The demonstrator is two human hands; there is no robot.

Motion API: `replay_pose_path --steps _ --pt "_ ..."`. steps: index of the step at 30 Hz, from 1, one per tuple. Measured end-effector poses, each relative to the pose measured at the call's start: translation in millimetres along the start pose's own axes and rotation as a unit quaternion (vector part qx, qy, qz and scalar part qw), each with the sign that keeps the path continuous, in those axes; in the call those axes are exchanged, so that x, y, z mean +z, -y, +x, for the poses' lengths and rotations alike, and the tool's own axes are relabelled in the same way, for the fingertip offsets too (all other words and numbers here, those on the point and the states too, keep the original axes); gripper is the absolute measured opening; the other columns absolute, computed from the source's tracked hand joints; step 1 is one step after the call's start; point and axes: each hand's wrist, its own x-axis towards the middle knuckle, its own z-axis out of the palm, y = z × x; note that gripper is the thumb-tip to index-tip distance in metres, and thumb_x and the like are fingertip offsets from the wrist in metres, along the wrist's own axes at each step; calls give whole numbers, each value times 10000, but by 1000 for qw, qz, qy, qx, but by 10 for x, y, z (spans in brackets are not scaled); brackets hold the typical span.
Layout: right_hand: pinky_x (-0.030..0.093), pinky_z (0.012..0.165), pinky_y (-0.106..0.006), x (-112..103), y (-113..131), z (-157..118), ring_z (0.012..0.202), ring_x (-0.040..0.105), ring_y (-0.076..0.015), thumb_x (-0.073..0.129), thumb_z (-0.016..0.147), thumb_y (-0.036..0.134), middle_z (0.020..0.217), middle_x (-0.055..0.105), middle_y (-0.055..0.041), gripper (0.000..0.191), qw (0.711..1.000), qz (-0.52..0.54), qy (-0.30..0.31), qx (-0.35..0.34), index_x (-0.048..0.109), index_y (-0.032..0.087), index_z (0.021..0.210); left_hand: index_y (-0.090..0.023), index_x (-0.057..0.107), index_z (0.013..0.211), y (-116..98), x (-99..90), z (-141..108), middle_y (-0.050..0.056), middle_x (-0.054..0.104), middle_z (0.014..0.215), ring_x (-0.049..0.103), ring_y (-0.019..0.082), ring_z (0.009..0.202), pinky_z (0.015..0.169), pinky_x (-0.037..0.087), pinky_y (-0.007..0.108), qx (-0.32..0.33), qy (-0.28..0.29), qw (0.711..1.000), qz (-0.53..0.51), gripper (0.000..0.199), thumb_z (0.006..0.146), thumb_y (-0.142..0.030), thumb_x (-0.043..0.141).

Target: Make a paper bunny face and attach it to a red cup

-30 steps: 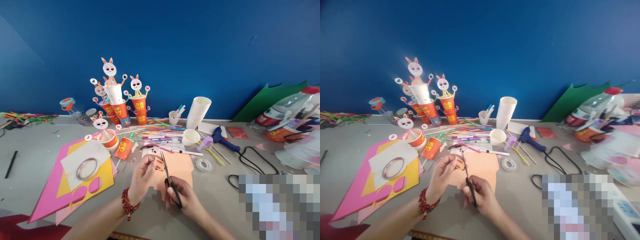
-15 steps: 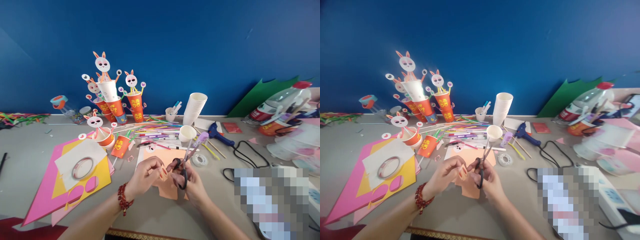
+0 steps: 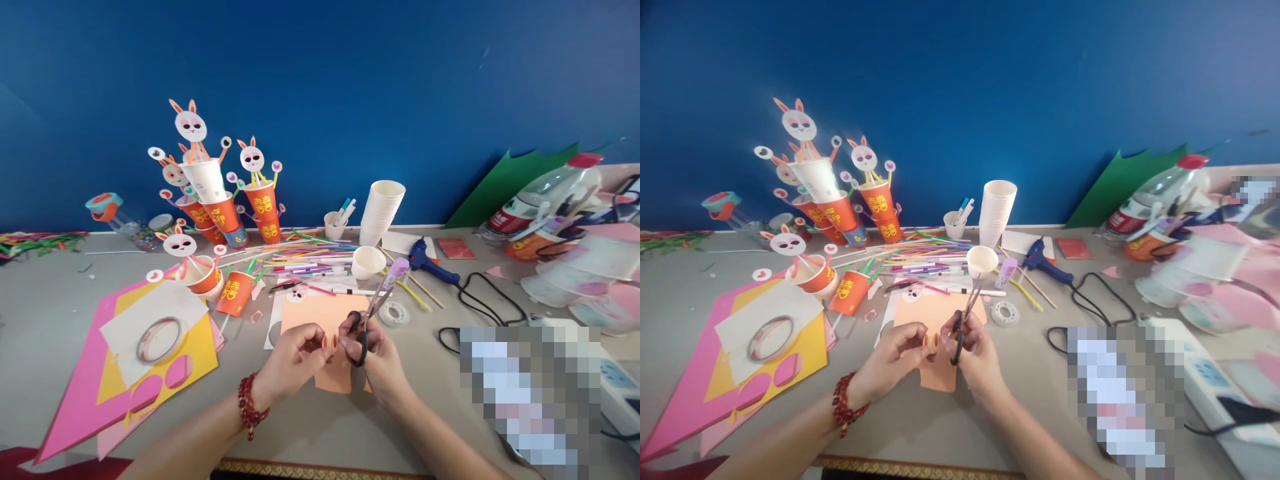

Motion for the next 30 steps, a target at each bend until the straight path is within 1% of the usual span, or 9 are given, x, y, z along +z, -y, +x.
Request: replay_pose_path --steps 2,5,7,10,12,17,23,27,30 --pt "394 516 -219 3 8 -3 564 456 -97 768 720 401 752 569 18 332 1000 -6 0 -7 564 193 878 -173 513 726 30 19 -3 29 591 745 603 162 720 644 459 249 -1 -20 1000 -12 204 889 -289 551" --pt "390 522 -208 24 37 -25 601 503 -109 779 732 421 753 598 7 352 999 -24 21 9 547 191 863 -175 503 742 31 -5 10 23 560 757 564 153 734 692 452 265 45 -54 997 -38 213 917 -296 518" --pt "356 475 -198 44 39 -52 555 494 -102 762 754 466 699 615 2 371 996 -34 75 36 521 189 811 -175 505 751 7 -43 22 29 547 785 542 156 759 721 445 276 81 -89 992 -37 223 927 -312 512" --pt "254 384 -196 80 -4 -98 426 401 -71 679 804 573 616 626 -3 426 982 -44 166 73 499 187 772 -175 513 758 -25 -91 30 48 566 839 543 172 805 753 443 288 107 -128 986 -22 228 924 -329 526" --pt "229 374 -200 109 -49 -123 397 379 -62 650 807 617 620 639 -9 457 977 -44 192 86 503 185 782 -178 512 761 -34 -100 27 52 589 856 557 177 812 759 449 292 110 -139 984 -23 230 925 -339 529" --pt "273 421 -209 159 -127 -141 442 436 -81 644 782 664 624 629 -4 499 974 -36 209 84 519 182 793 -176 558 810 -56 -61 7 45 624 819 594 182 805 770 471 298 99 -156 983 -16 228 936 -361 517" --pt "304 474 -217 152 -138 -128 492 458 -98 620 818 638 614 632 -14 474 972 -52 220 59 519 176 780 -172 574 821 -86 -51 4 41 623 813 593 176 797 765 478 298 99 -155 983 -23 233 944 -360 511" --pt "339 497 -224 146 -129 -130 514 492 -113 621 814 640 612 629 -15 475 974 -59 214 52 524 176 778 -174 559 808 -78 -47 0 44 624 811 596 179 799 765 488 301 90 -151 984 -22 241 939 -372 516" --pt "344 493 -227 148 -119 -128 506 502 -120 622 794 667 617 642 -21 495 974 -59 208 64 516 183 778 -177 557 805 -67 -35 -7 41 615 806 600 179 789 763 502 304 83 -155 984 -34 251 933 -390 523"
